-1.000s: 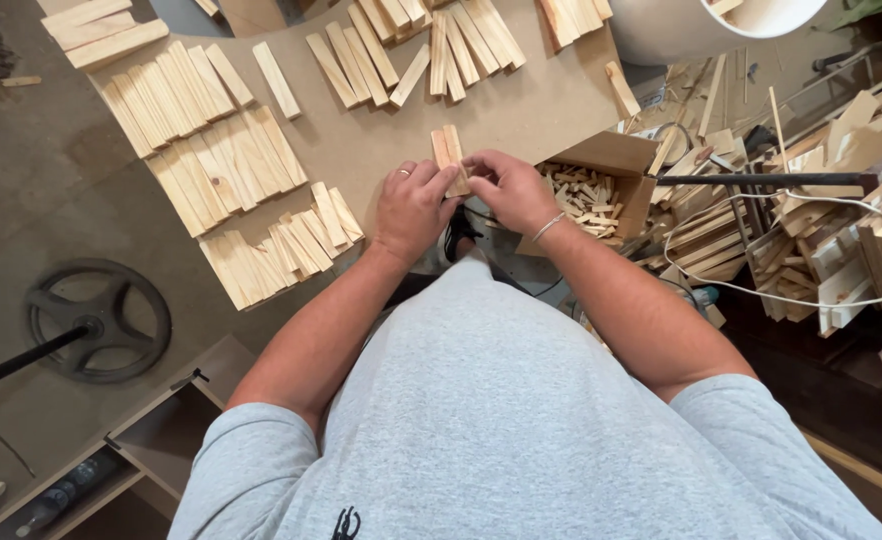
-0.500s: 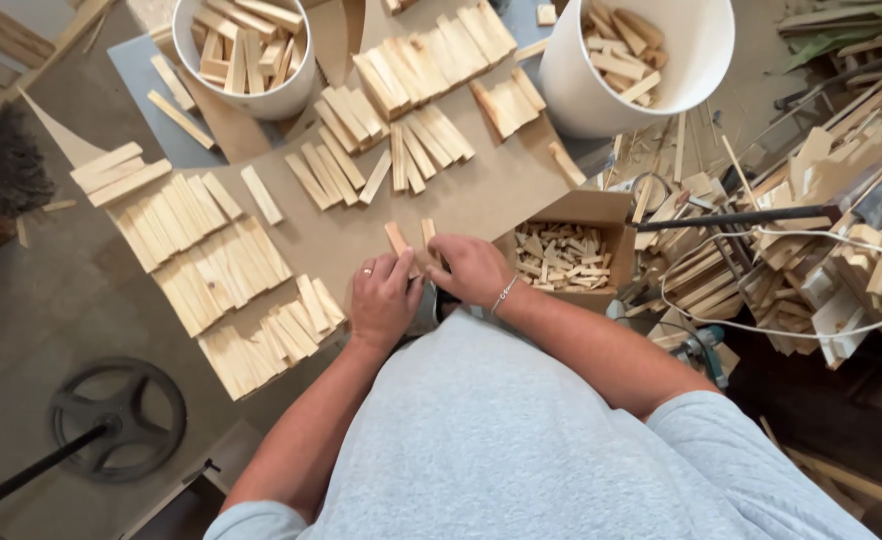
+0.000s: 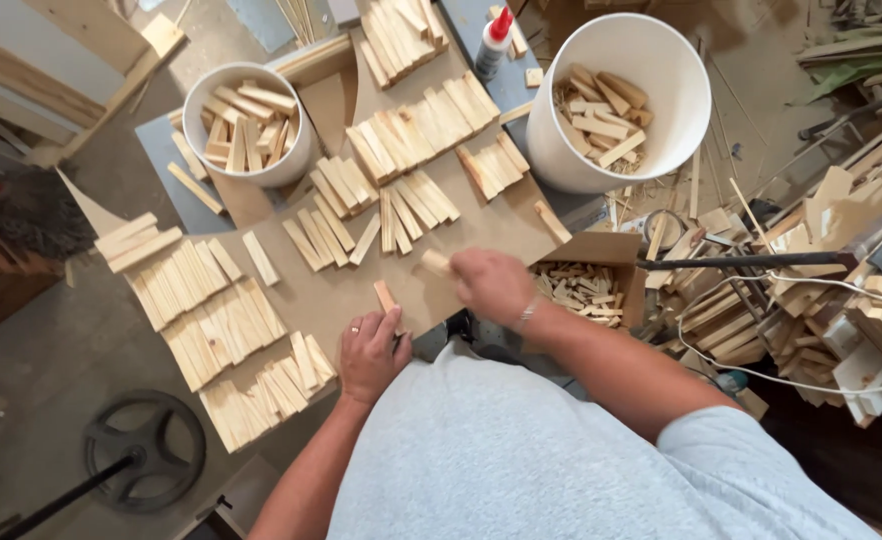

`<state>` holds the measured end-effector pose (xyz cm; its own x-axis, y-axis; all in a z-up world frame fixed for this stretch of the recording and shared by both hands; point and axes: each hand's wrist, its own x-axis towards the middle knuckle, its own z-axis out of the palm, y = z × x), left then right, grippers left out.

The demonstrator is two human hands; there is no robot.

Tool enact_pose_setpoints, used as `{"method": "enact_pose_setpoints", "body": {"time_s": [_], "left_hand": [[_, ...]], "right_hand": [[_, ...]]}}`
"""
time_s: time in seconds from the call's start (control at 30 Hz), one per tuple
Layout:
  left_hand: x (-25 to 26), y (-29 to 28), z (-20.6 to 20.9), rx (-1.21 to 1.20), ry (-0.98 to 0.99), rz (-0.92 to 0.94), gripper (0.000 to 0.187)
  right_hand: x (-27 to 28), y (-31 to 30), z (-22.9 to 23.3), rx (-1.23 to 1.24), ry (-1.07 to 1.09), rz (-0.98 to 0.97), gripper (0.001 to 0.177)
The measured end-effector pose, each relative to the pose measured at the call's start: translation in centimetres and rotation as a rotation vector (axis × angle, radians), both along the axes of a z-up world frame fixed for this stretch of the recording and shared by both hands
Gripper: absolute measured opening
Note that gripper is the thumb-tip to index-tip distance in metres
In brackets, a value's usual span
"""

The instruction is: Sort and arrange small wooden slats into organized rows on a workbench

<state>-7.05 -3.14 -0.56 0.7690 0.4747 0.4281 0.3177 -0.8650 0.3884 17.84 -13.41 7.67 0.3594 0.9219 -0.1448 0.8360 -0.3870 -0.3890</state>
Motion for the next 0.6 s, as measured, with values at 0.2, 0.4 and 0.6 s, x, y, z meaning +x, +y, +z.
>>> {"method": "enact_pose_setpoints", "body": {"time_s": [0.2, 0.4, 0.6], "left_hand": [[0.1, -0.2, 0.1, -0.012, 0.026, 0.041, 0.042], [0.2, -0.2, -0.3, -0.01, 0.026, 0.065, 0.04], [0.3, -0.3, 0.1, -0.04, 0.022, 0.082, 0.039]], "right_hand": [[15.1, -2.5, 7.6, 0.419, -0.437, -0.479, 0.019], [17.0, 3.0, 7.8, 0.725, -0.115, -0.169, 0.022], [17.0, 10.8, -2.2, 0.133, -0.258, -0.14, 0.023]]}}
